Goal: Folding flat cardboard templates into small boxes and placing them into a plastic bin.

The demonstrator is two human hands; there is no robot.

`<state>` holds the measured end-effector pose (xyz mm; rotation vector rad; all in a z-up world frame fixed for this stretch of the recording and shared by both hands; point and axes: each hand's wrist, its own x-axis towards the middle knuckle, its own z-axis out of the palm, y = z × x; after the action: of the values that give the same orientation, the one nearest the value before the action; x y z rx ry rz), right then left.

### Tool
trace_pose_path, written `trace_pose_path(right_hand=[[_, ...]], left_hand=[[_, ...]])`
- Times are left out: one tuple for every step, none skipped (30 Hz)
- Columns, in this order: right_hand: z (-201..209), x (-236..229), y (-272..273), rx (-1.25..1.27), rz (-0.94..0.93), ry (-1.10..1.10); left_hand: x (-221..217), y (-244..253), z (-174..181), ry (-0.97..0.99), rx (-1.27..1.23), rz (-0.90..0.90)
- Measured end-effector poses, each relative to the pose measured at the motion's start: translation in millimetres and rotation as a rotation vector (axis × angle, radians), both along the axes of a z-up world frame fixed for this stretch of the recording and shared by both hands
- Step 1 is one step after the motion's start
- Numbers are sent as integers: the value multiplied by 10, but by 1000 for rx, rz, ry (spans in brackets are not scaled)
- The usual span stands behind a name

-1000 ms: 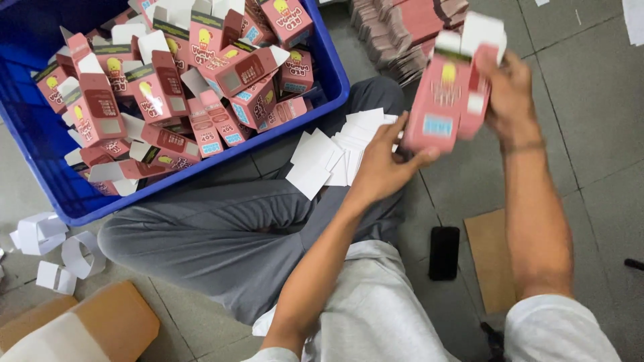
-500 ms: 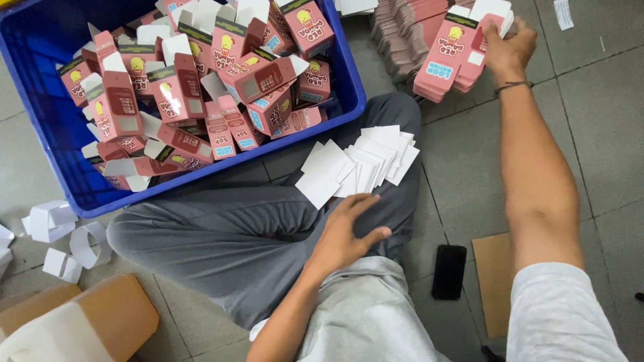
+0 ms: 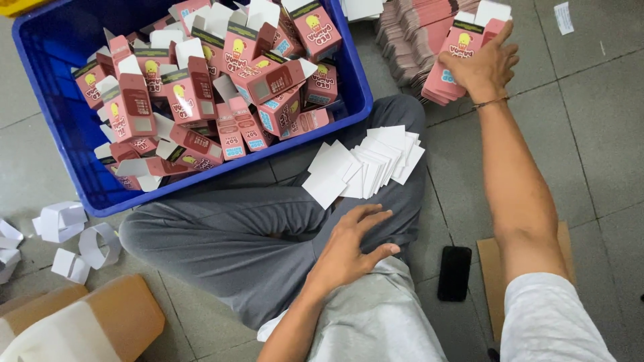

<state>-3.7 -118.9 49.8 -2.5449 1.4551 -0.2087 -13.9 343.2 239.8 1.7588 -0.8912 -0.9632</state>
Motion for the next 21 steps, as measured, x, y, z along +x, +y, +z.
trace_pose_path(right_hand=[[47, -10, -3, -1, 3, 2], [91, -19, -4, 10, 23, -17], [134, -13, -6, 20, 42, -39], [186, -31, 29, 18, 44, -40], [249, -29, 50, 38, 33, -35], [311, -26, 72, 57, 22, -30], [315, -14, 83, 57, 30, -31], [318, 0, 95, 90, 7, 1], [322, 31, 104, 123, -14, 32], [269, 32, 78, 123, -5, 28], [208, 19, 60, 99, 18, 39], [145, 4, 40, 76, 42, 50], [144, 17, 29, 76, 49, 48], [143, 28, 14, 74, 36, 60], [147, 20, -3, 72, 19, 74], [221, 9, 26, 72, 22, 73], [302, -1, 44, 92, 47, 28], [383, -14, 60, 112, 72, -17], [421, -16, 34, 110, 74, -18], [458, -19, 7, 126, 98, -69], [485, -35, -7, 144, 121, -118]], left_hand=[[0, 12, -13, 2, -1, 3], [0, 25, -27, -9, 0, 9], [10, 40, -47, -24, 0, 16], [4, 60, -59, -25, -2, 18], [3, 68, -68, -30, 2, 17], [4, 78, -77, -34, 6, 15], [3, 89, -77, -36, 6, 23], [5, 100, -77, -24, 14, 11], [17, 109, -76, -15, 23, 1], [35, 113, -72, -18, 23, 10], [44, 123, -68, -18, 39, -11], [49, 131, -65, -18, 56, -31], [60, 148, -80, -20, 56, -24], [69, 163, -94, -31, 40, -28], [79, 176, -103, -41, 23, -35], [87, 193, -79, -42, 23, -31], [102, 202, -58, -41, 35, -22], [115, 210, -36, -40, 47, -13], [121, 210, -52, -41, 45, -10], [126, 211, -69, -39, 67, -2], [127, 221, -88, -35, 91, 5]])
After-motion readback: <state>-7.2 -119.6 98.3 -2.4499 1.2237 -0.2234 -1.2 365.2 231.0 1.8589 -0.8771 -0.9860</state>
